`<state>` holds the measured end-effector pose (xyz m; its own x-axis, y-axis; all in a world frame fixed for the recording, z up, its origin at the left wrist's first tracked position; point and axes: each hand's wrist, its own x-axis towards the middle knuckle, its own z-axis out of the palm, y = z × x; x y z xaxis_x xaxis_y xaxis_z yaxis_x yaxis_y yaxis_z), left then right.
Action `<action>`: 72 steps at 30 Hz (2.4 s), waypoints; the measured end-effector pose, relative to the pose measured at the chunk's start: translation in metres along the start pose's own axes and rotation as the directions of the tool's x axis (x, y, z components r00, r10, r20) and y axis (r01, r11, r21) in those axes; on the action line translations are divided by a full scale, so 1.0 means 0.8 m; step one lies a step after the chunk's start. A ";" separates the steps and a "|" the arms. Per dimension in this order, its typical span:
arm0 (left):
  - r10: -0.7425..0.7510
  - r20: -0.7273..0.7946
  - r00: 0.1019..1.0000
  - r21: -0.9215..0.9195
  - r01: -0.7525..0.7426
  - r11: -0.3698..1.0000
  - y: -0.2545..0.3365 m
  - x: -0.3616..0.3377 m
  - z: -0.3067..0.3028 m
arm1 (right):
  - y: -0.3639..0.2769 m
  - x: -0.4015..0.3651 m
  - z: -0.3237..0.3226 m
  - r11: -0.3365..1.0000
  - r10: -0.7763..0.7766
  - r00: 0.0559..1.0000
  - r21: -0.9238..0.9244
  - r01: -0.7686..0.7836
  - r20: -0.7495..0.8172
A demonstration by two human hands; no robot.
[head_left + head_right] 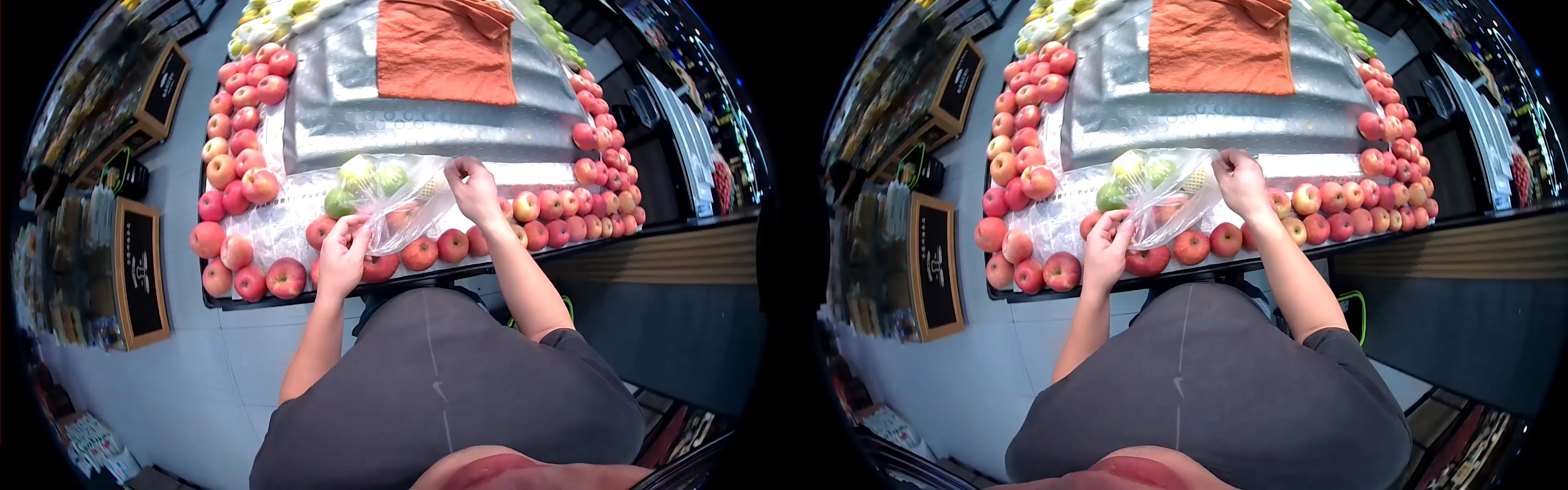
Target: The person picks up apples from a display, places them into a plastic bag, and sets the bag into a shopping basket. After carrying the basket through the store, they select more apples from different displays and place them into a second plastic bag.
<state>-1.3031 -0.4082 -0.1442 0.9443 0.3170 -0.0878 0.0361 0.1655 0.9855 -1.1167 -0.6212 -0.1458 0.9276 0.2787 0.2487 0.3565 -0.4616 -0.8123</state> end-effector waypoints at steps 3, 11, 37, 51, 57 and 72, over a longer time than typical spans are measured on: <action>-0.046 0.100 0.994 -0.024 0.049 0.999 0.000 0.007 0.000 | -0.001 -0.022 -0.015 0.997 0.067 0.995 -0.033 -0.069 -0.080; 0.060 0.270 0.961 0.018 -0.067 0.998 0.007 0.031 -0.003 | -0.017 -0.069 -0.031 0.981 0.183 0.983 -0.061 -0.185 -0.036; 0.128 -0.184 0.975 0.287 -0.071 0.955 0.067 -0.017 0.042 | -0.002 -0.001 -0.122 0.948 0.082 0.970 -0.319 -0.004 0.230; 0.246 0.024 0.969 0.112 -0.247 0.962 0.117 0.080 0.022 | 0.010 0.006 -0.056 0.952 0.170 0.977 -0.279 -0.129 0.129; 0.281 0.103 0.954 0.037 -0.285 0.958 0.127 0.115 0.004 | -0.005 0.013 -0.070 0.980 0.098 0.994 -0.172 -0.104 -0.042; 0.156 0.630 0.761 0.490 -0.545 0.681 0.089 0.126 0.067 | -0.063 -0.008 -0.049 0.956 0.038 0.995 0.292 -0.009 -0.093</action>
<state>-1.1877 -0.4142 -0.0749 0.9302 -0.3210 0.1781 -0.3297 -0.5173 0.7897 -1.1366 -0.6329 -0.0854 0.9468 0.1819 0.2655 0.2997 -0.1978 -0.9333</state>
